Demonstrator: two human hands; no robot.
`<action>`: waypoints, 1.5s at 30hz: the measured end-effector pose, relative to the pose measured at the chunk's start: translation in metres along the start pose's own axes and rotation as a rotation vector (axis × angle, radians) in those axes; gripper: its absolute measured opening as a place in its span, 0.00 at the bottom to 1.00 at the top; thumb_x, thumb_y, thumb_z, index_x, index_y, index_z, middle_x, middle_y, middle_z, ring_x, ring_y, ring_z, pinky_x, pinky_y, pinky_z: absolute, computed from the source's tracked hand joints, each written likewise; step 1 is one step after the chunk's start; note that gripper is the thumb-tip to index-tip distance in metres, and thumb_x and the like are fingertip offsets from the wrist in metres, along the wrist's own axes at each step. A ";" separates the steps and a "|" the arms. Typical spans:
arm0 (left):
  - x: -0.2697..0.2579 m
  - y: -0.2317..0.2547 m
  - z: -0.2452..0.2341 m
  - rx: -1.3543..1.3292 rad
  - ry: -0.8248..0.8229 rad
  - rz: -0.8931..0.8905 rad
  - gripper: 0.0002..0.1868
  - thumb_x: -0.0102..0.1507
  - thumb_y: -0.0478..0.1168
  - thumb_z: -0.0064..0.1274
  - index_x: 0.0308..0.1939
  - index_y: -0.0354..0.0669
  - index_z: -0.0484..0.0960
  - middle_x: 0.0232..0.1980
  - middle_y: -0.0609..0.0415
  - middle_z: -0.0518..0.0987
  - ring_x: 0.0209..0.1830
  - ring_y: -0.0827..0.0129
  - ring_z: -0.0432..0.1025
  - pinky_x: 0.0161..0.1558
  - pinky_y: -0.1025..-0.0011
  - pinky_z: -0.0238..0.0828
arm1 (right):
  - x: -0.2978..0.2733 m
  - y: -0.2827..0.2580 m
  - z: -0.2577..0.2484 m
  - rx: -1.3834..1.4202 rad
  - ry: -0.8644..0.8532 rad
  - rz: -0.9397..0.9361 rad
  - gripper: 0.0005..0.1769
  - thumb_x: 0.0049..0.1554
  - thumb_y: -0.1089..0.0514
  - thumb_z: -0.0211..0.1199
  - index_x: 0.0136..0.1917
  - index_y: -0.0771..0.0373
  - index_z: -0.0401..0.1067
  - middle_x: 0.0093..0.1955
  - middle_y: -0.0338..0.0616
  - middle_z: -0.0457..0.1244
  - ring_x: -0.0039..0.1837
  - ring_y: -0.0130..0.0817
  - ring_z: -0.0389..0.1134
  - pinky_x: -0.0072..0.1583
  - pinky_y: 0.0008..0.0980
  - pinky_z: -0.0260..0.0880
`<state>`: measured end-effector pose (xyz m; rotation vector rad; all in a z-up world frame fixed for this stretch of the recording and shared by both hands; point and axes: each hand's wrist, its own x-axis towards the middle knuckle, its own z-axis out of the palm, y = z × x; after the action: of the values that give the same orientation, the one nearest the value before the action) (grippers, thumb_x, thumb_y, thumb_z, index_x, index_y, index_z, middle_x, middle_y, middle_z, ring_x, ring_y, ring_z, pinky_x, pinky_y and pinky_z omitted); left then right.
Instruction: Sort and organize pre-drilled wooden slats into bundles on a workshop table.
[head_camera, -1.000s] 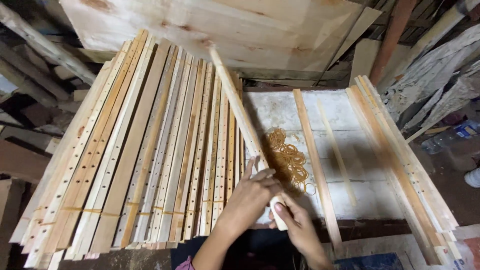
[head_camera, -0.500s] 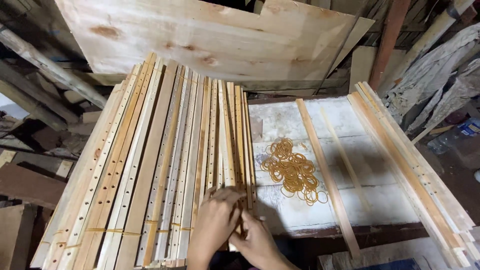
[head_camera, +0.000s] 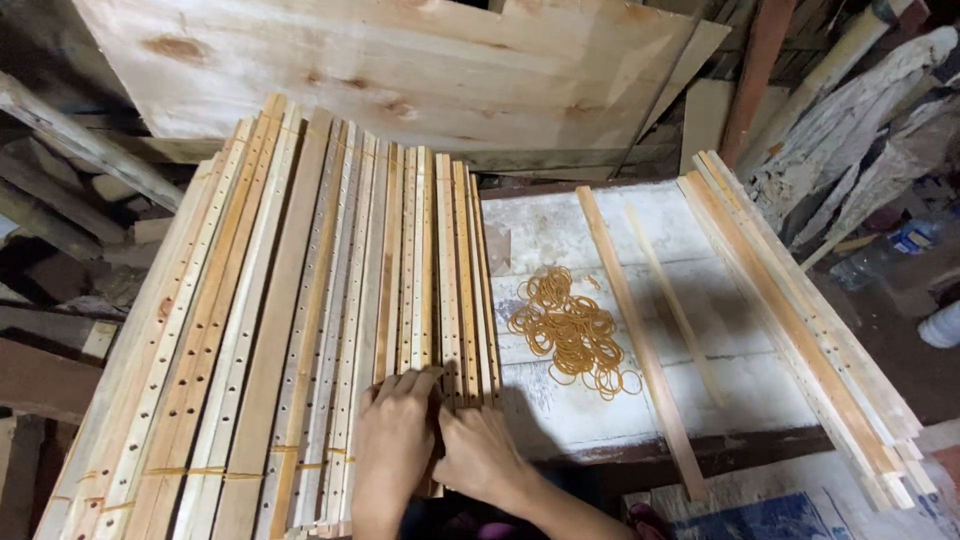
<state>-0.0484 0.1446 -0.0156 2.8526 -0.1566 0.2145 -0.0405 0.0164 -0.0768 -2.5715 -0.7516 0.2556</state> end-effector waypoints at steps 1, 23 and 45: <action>0.001 0.000 0.002 0.000 -0.001 0.004 0.33 0.56 0.23 0.60 0.62 0.55 0.78 0.51 0.56 0.86 0.48 0.63 0.82 0.55 0.59 0.77 | 0.000 0.004 0.003 0.001 0.002 0.003 0.15 0.43 0.65 0.61 0.46 0.68 0.72 0.29 0.47 0.68 0.30 0.44 0.71 0.43 0.49 0.75; 0.109 0.257 0.164 -0.278 -0.330 0.664 0.21 0.59 0.35 0.51 0.58 0.40 0.79 0.64 0.44 0.74 0.66 0.44 0.65 0.62 0.37 0.55 | -0.151 0.259 -0.167 0.037 0.630 0.941 0.22 0.63 0.52 0.58 0.68 0.61 0.75 0.59 0.38 0.71 0.64 0.26 0.71 0.65 0.16 0.66; 0.183 0.386 0.258 -0.352 -0.658 0.764 0.47 0.61 0.32 0.54 0.80 0.45 0.46 0.85 0.41 0.40 0.84 0.44 0.39 0.76 0.33 0.32 | -0.169 0.519 -0.179 -0.103 0.338 1.231 0.51 0.42 0.16 0.61 0.67 0.50 0.73 0.60 0.58 0.70 0.59 0.62 0.73 0.57 0.55 0.76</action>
<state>0.1167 -0.3127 -0.1297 2.2688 -1.2628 -0.5594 0.1123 -0.5319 -0.1522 -2.7067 1.0129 0.1241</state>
